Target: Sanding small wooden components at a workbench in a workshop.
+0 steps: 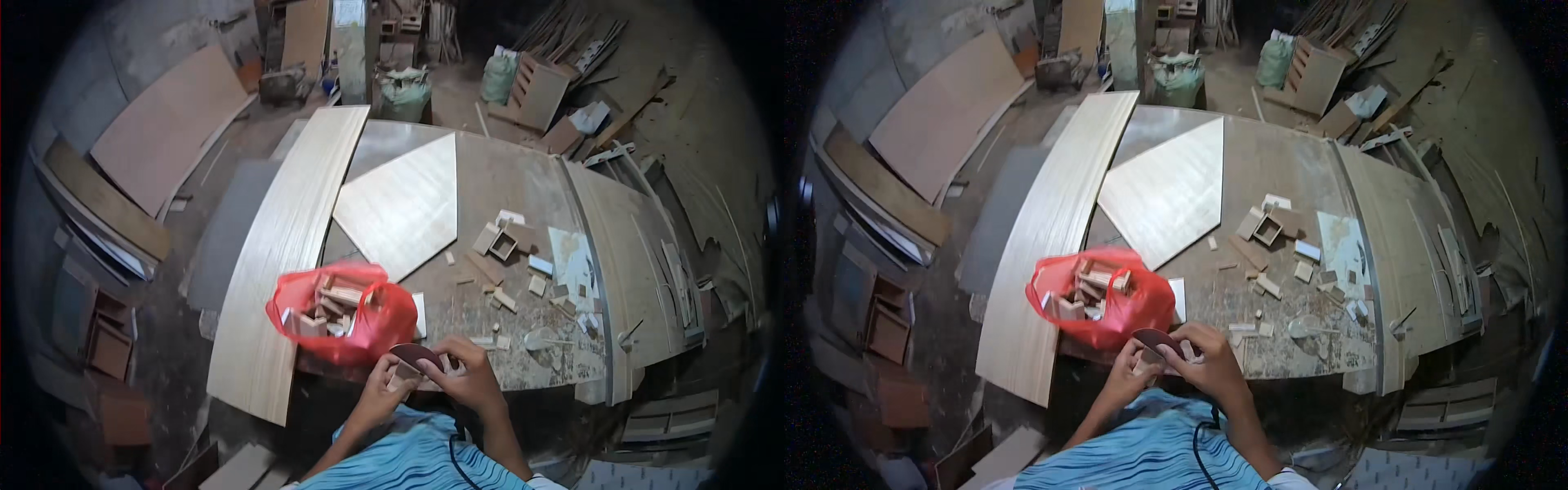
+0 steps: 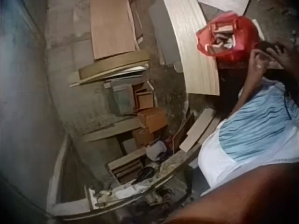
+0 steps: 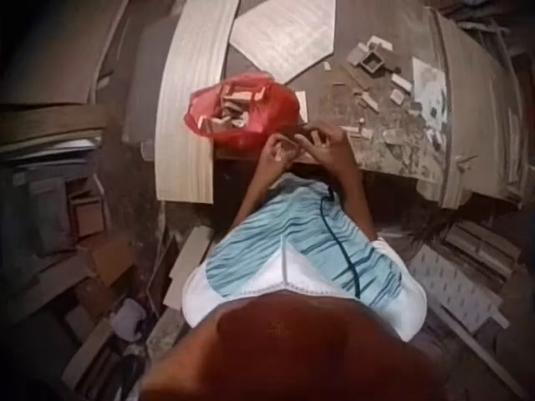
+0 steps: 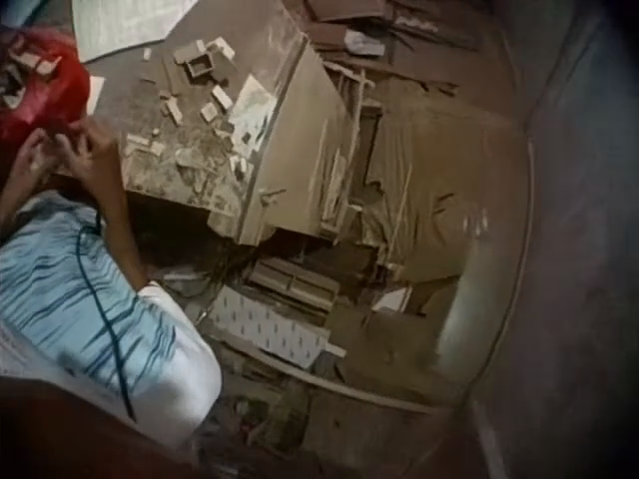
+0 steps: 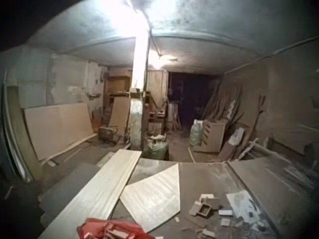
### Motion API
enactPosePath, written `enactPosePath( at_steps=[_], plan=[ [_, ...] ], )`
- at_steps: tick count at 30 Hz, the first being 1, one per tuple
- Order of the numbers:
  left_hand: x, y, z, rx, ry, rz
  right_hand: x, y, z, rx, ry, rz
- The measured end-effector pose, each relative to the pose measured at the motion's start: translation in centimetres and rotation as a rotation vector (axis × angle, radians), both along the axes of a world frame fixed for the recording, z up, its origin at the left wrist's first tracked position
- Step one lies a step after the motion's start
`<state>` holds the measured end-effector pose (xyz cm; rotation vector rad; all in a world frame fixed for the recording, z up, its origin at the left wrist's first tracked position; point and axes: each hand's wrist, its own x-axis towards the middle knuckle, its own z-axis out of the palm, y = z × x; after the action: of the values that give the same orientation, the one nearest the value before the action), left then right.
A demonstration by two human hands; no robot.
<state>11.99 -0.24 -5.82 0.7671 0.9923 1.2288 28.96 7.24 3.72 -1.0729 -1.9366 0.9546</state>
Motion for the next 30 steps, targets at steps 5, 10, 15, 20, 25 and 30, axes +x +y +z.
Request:
enactPosePath(
  at_steps=[5,10,15,20,25,30],
  plan=[
    [-0.3,1.2,1.2,-0.233,-0.179,0.063,2.9,0.6,0.2,-0.049,0.144,-0.167],
    [-2.1,1.6,-0.5,-0.388,-0.357,0.082,4.2,0.4,-0.9,-0.024,0.115,-0.209],
    [-1.8,1.9,-1.4,-0.285,-0.555,0.140,5.8,-1.0,-2.5,-0.077,0.119,-0.311],
    [-1.0,2.5,-0.7,-0.273,-0.719,0.038,5.9,-1.7,-3.0,-0.069,0.137,-0.279],
    [0.5,2.8,1.5,-0.337,-0.351,-0.046,5.7,-1.8,-2.2,-0.058,0.153,-0.308],
    [0.9,2.3,0.0,-0.256,-0.233,-0.150,3.6,-1.9,-0.8,-0.086,0.218,-0.273]
  ],
)
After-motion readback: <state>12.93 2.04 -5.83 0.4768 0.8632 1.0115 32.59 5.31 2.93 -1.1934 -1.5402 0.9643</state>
